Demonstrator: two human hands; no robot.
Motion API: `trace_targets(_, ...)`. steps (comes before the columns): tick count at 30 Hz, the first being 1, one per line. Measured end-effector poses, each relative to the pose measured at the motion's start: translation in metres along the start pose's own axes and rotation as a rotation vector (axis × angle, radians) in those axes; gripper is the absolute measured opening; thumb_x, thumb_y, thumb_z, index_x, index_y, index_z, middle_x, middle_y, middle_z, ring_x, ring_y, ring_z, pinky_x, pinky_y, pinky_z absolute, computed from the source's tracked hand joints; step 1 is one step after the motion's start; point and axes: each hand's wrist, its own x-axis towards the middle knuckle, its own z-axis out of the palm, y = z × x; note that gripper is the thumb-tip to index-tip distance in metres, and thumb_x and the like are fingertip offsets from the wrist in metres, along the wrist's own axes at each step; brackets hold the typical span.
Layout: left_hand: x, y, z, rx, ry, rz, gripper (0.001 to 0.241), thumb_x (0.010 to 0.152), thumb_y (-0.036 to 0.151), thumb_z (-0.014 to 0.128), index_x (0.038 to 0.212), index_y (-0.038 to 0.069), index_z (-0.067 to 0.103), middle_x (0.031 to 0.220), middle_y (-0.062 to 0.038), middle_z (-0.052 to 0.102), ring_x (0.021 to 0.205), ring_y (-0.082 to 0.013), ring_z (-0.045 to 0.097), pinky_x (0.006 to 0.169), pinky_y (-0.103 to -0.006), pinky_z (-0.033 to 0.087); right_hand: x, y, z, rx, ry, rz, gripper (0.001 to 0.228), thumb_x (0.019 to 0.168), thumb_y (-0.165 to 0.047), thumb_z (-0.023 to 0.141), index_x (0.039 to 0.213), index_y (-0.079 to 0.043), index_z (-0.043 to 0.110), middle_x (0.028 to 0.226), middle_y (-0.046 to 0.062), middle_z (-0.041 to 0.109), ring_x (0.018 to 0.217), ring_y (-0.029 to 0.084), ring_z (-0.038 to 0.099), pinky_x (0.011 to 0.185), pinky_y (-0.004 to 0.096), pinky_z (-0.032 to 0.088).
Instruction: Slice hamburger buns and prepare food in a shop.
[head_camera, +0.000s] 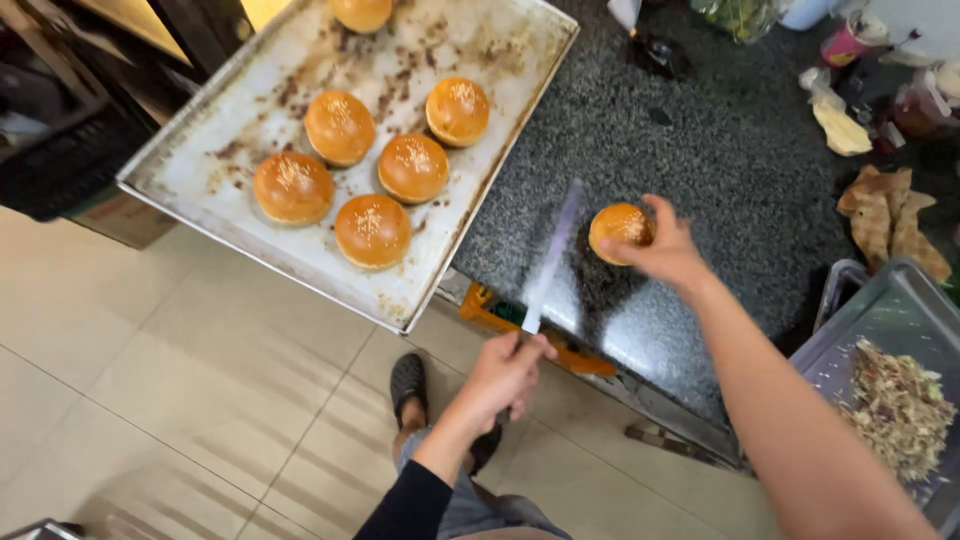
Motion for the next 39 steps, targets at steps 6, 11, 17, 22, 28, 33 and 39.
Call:
trace_targets(6, -0.020, 0.065, -0.007, 0.065, 0.103, 0.092, 0.033, 0.104, 0.035, 0.053, 0.105, 0.005, 0.065, 0.052, 0.001, 0.041, 0.036, -0.0103, 0.037, 0.034, -0.0290, 0.033, 0.009, -0.013, 0.015, -0.100, 0.003, -0.067, 0.118, 0.055, -0.045, 0.094, 0.156, -0.024, 0.035, 0.147, 0.024, 0.042, 0.132, 0.042, 0.050, 0.108, 0.050, 0.045)
trace_targets(11, -0.037, 0.111, -0.037, 0.062, 0.234, 0.175, 0.033, 0.103, 0.036, 0.055, 0.105, 0.005, 0.065, 0.053, 0.002, 0.041, 0.036, -0.0092, 0.036, 0.034, -0.0285, 0.033, 0.034, -0.090, 0.012, 0.015, 0.028, -0.145, 0.113, 0.059, -0.046, 0.094, 0.154, -0.020, 0.038, 0.142, 0.025, 0.046, 0.131, 0.039, 0.051, 0.110, 0.047, 0.045)
trace_targets(17, -0.042, 0.176, -0.096, -0.015, 0.374, 0.260, 0.033, 0.103, 0.035, 0.056, 0.103, 0.004, 0.064, 0.053, 0.003, 0.040, 0.036, -0.0079, 0.035, 0.033, -0.0274, 0.031, 0.067, -0.225, 0.037, 0.146, 0.054, -0.504, 0.108, 0.062, -0.046, 0.093, 0.151, -0.012, 0.040, 0.138, 0.025, 0.050, 0.129, 0.038, 0.053, 0.110, 0.046, 0.045)
trace_targets(22, -0.033, 0.233, -0.153, -0.032, 0.447, 0.299, 0.032, 0.103, 0.034, 0.055, 0.101, 0.004, 0.064, 0.053, 0.003, 0.039, 0.037, -0.0081, 0.036, 0.033, -0.0279, 0.033, 0.108, -0.304, 0.084, 0.134, 0.021, -0.731, 0.103, 0.066, -0.044, 0.092, 0.148, -0.006, 0.043, 0.139, 0.026, 0.049, 0.130, 0.041, 0.052, 0.111, 0.047, 0.044)
trace_targets(28, -0.001, 0.285, -0.204, -0.048, 0.464, 0.265, 0.031, 0.104, 0.033, 0.054, 0.098, 0.003, 0.061, 0.053, 0.003, 0.040, 0.037, -0.0087, 0.038, 0.034, -0.0285, 0.032, 0.136, -0.361, 0.125, -0.112, -0.190, -0.464, 0.105, 0.065, -0.049, 0.088, 0.152, -0.022, 0.036, 0.147, 0.022, 0.045, 0.129, 0.042, 0.054, 0.106, 0.050, 0.046)
trace_targets(33, 0.027, 0.311, -0.232, -0.084, 0.432, 0.217, 0.030, 0.103, 0.033, 0.054, 0.097, 0.004, 0.061, 0.052, 0.003, 0.040, 0.035, -0.0085, 0.035, 0.033, -0.0277, 0.030, 0.156, -0.363, 0.154, -0.226, -0.360, -0.340, 0.102, 0.064, -0.050, 0.087, 0.149, -0.025, 0.038, 0.151, 0.016, 0.044, 0.127, 0.039, 0.057, 0.104, 0.048, 0.049)
trace_targets(39, 0.053, 0.321, -0.263, -0.094, 0.437, 0.233, 0.033, 0.104, 0.035, 0.056, 0.099, 0.003, 0.064, 0.052, 0.003, 0.040, 0.036, -0.0079, 0.037, 0.034, -0.0270, 0.032, 0.225, -0.375, 0.168, -0.140, -0.232, -0.406, 0.100, 0.070, -0.059, 0.087, 0.144, -0.011, 0.040, 0.145, 0.023, 0.048, 0.130, 0.041, 0.056, 0.107, 0.049, 0.046)
